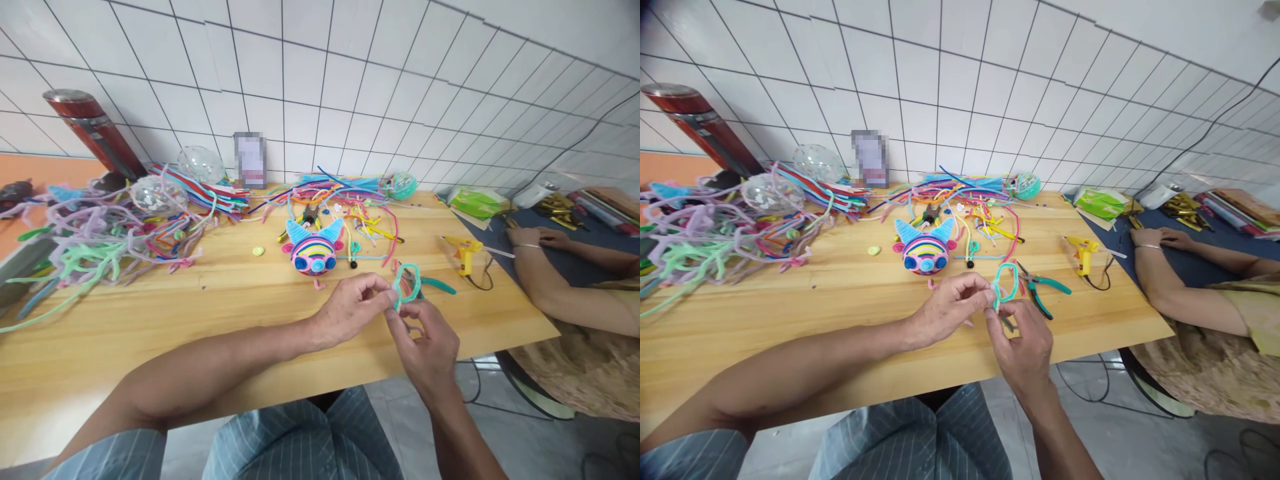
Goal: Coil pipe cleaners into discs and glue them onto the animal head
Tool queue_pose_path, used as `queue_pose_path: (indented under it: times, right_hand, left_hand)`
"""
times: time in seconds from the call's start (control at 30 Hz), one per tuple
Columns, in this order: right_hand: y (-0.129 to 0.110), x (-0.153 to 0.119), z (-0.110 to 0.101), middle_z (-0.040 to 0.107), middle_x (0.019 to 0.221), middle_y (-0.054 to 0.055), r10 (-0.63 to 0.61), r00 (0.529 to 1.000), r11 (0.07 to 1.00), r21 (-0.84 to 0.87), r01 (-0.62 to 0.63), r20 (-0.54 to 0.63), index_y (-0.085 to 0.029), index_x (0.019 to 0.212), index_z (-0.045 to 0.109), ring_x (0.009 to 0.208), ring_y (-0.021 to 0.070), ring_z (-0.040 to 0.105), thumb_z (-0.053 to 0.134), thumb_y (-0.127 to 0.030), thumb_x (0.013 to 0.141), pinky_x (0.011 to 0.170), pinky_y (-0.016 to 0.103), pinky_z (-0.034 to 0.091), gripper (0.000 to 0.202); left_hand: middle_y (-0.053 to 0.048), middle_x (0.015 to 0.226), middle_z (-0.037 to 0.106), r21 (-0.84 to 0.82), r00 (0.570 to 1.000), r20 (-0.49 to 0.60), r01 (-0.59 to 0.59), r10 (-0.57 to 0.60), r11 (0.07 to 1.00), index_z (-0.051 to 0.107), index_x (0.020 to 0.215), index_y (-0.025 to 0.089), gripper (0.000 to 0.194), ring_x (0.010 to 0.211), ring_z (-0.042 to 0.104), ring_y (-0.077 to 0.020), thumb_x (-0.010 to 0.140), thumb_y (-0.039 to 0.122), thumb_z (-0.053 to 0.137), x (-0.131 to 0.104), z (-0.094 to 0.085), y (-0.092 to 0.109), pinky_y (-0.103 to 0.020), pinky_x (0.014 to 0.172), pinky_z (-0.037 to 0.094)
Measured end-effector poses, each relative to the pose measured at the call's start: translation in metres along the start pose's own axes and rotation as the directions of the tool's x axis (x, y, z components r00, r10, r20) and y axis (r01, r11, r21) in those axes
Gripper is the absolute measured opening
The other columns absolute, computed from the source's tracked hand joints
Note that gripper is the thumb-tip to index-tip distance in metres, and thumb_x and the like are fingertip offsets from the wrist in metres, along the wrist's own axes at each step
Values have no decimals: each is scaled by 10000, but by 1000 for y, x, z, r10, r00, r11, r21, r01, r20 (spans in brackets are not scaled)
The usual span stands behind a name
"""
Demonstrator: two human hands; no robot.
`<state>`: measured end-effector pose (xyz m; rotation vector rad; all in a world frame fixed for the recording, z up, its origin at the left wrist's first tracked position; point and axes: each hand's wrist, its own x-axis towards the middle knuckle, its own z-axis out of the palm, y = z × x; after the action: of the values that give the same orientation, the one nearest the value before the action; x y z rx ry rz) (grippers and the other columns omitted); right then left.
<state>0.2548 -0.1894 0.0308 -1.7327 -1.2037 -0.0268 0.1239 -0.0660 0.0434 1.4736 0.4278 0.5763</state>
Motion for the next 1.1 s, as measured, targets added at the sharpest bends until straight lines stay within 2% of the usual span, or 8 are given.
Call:
queue_pose_path:
  times: [0.17,0.37,0.53,0.67,0.8,0.93,1.0,1.1]
  right_hand:
    - [4,13,0,765,898,33,289,936,840,417,-348,199,-285,960,769,794,228,676,793,-557,846,723,355,557,296]
    - [14,18,3,725,782,-2,408,894,749,492,-444,187,-252,860,756,680,163,627,843,-532,817,654,293,537,297]
    - [20,20,-2,711,788,-1,432,882,724,511,-463,186,-246,874,745,676,155,596,860,-545,798,612,273,502,329]
    - [14,24,-3,722,815,7,369,878,706,523,-478,304,-263,945,745,676,173,628,861,-582,772,629,302,533,381]
    - [10,26,-4,733,811,11,277,873,797,411,-442,401,-267,955,752,712,199,657,842,-490,803,720,347,562,285]
    - [10,28,-5,660,699,-11,277,916,907,236,-349,291,-252,712,678,703,191,600,797,-383,802,719,326,506,199]
    - [10,31,-5,611,655,-14,302,900,867,302,-396,313,-250,668,643,660,180,559,780,-383,788,678,321,488,225]
    - [11,35,-5,540,590,-22,332,807,654,497,-570,488,-257,693,618,585,173,517,775,-432,765,614,329,485,246]
  left_hand:
    - [5,801,591,42,996,82,-31,27,999,640,936,157,312,715,492,-114,997,456,575,0,0,-2,-235,634,388]
    - [-30,900,628,130,989,144,-53,34,990,589,899,178,258,815,542,-144,1019,389,502,1,-1,1,-250,703,434]
    - [-24,912,617,56,987,164,-9,-1,998,569,887,183,252,762,501,-125,1018,382,489,2,0,-3,-242,672,410]
    - [22,768,544,-58,984,176,36,-25,998,535,907,192,285,641,440,-103,1003,459,519,6,2,-15,-239,607,366]
    - [51,697,505,-103,990,134,59,-45,993,502,915,201,351,600,438,-95,980,542,553,8,2,-22,-232,586,362]
    - [55,677,495,-58,992,118,59,-52,997,527,901,191,351,595,433,-90,979,531,563,7,2,-19,-226,573,351]
    - [31,733,551,-59,990,133,47,-39,997,549,903,182,368,616,460,-87,982,541,564,7,1,-16,-223,572,364]
    - [9,781,610,-152,974,221,84,-49,985,543,885,184,419,580,471,-76,956,593,596,9,0,-16,-226,537,375]
